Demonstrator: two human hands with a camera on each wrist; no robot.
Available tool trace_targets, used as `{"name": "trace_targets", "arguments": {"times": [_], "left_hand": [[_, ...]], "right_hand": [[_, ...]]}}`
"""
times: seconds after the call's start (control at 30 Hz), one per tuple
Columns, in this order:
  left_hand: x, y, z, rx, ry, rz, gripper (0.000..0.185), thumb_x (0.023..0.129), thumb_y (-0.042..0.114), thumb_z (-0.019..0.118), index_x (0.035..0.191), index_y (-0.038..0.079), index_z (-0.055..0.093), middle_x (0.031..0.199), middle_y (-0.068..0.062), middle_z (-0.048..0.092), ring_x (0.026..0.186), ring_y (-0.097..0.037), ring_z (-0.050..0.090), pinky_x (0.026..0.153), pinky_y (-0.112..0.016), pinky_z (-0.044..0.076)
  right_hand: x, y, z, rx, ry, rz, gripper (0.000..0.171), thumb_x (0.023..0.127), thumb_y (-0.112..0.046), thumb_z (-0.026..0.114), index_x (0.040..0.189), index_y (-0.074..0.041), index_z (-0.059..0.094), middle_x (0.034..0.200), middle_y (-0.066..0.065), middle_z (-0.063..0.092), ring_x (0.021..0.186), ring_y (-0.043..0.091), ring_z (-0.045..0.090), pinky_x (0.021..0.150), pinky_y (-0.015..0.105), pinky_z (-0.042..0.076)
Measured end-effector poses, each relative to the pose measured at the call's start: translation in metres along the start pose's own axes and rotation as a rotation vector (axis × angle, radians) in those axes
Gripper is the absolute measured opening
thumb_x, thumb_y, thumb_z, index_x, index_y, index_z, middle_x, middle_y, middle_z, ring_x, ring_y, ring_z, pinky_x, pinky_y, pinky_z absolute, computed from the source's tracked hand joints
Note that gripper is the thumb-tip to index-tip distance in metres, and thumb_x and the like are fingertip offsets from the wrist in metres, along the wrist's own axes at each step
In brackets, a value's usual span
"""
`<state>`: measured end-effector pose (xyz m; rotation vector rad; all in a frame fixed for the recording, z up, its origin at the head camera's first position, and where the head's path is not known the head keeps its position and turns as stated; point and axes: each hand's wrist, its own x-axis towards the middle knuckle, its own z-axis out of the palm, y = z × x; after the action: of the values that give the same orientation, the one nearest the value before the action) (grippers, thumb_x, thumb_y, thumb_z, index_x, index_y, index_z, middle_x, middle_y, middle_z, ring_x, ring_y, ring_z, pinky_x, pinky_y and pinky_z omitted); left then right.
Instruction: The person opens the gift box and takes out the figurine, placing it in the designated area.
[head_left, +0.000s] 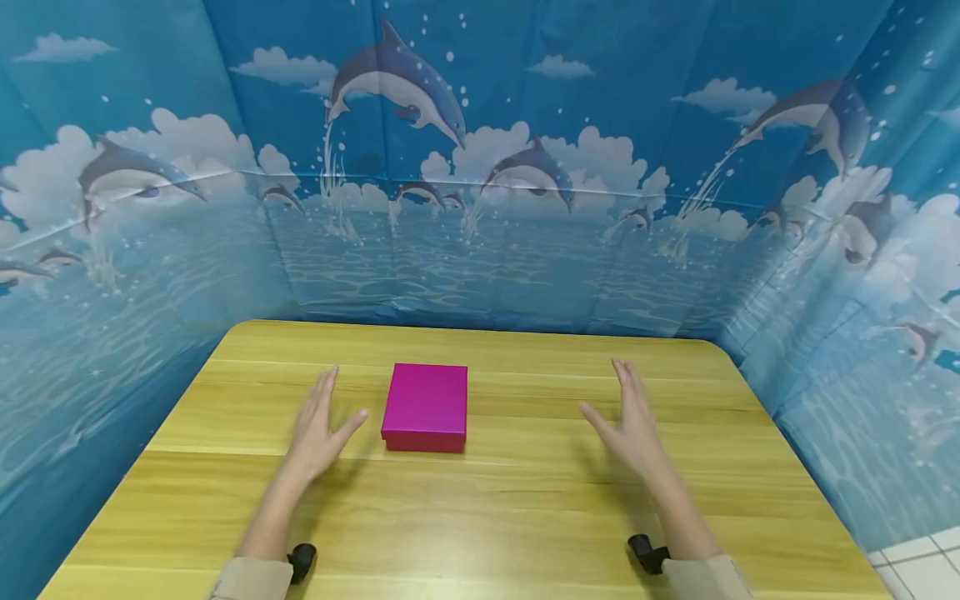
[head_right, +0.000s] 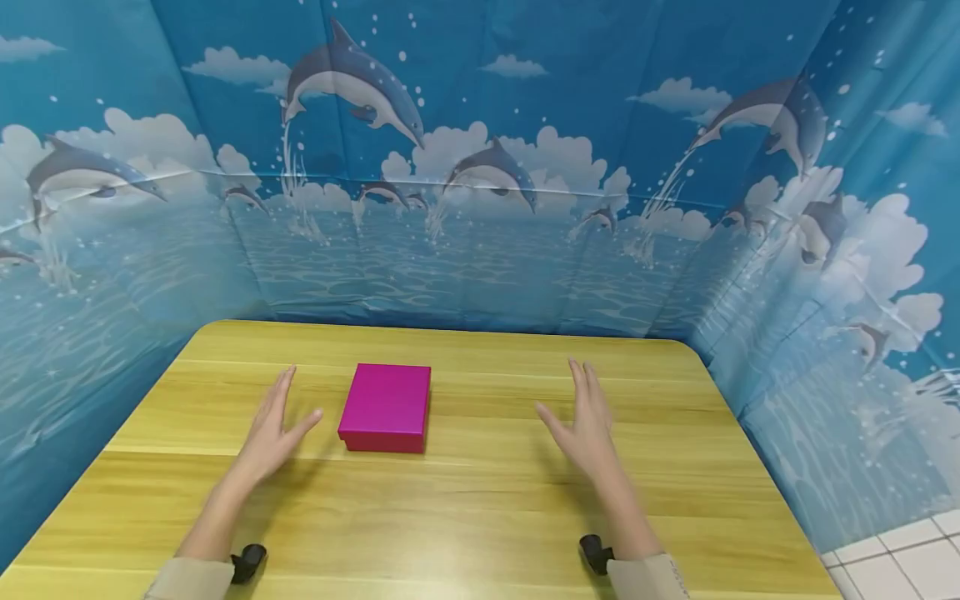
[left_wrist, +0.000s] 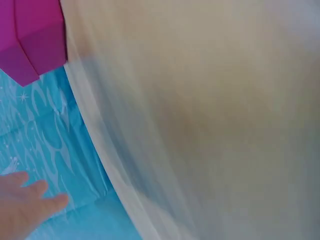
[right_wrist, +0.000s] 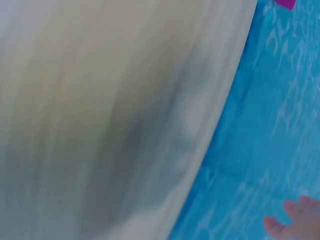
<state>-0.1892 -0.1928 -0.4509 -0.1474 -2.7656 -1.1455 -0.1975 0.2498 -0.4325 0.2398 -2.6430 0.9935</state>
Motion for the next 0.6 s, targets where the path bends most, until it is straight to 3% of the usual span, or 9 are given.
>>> {"name": "trace_targets", "arguments": {"times": [0.13, 0.23, 0.47, 0.6], "left_hand": [[0.010, 0.007, 0.004, -0.376, -0.002, -0.063, 0.081, 0.089, 0.038, 0.055, 0.148, 0.024, 0.001, 0.152, -0.014, 0.006, 0.135, -0.041, 0.010, 0.105, -0.062, 0.015], [0.016, 0.011, 0.007, -0.566, -0.026, -0.112, 0.078, 0.091, 0.032, 0.054, 0.147, 0.024, 0.000, 0.150, -0.016, 0.007, 0.134, -0.042, 0.013, 0.106, -0.060, 0.019], [0.025, 0.012, 0.011, -0.882, -0.095, -0.220, 0.075, 0.094, 0.021, 0.050, 0.145, 0.026, -0.004, 0.148, -0.018, 0.014, 0.130, -0.037, 0.027, 0.106, -0.053, 0.026], [0.030, 0.010, 0.012, -0.993, -0.135, -0.260, 0.075, 0.094, 0.014, 0.049, 0.145, 0.026, -0.004, 0.147, -0.019, 0.017, 0.129, -0.041, 0.027, 0.105, -0.052, 0.029]], "right_hand": [[0.005, -0.011, 0.020, 0.269, 0.043, 0.016, 0.082, 0.086, -0.024, 0.064, 0.147, -0.014, 0.009, 0.146, 0.021, 0.014, 0.130, 0.042, 0.021, 0.100, 0.062, 0.024], [0.007, -0.021, 0.031, 0.416, 0.006, 0.077, 0.081, 0.088, -0.026, 0.061, 0.147, -0.019, 0.005, 0.146, 0.020, 0.015, 0.129, 0.042, 0.024, 0.099, 0.060, 0.029], [0.011, -0.040, 0.055, 0.607, -0.073, 0.187, 0.080, 0.089, -0.025, 0.059, 0.146, -0.023, 0.003, 0.142, 0.019, 0.020, 0.125, 0.039, 0.034, 0.094, 0.053, 0.041], [0.012, -0.048, 0.069, 0.720, -0.111, 0.236, 0.081, 0.089, -0.022, 0.060, 0.146, -0.023, 0.002, 0.140, 0.021, 0.023, 0.119, 0.037, 0.041, 0.092, 0.047, 0.046]]}}
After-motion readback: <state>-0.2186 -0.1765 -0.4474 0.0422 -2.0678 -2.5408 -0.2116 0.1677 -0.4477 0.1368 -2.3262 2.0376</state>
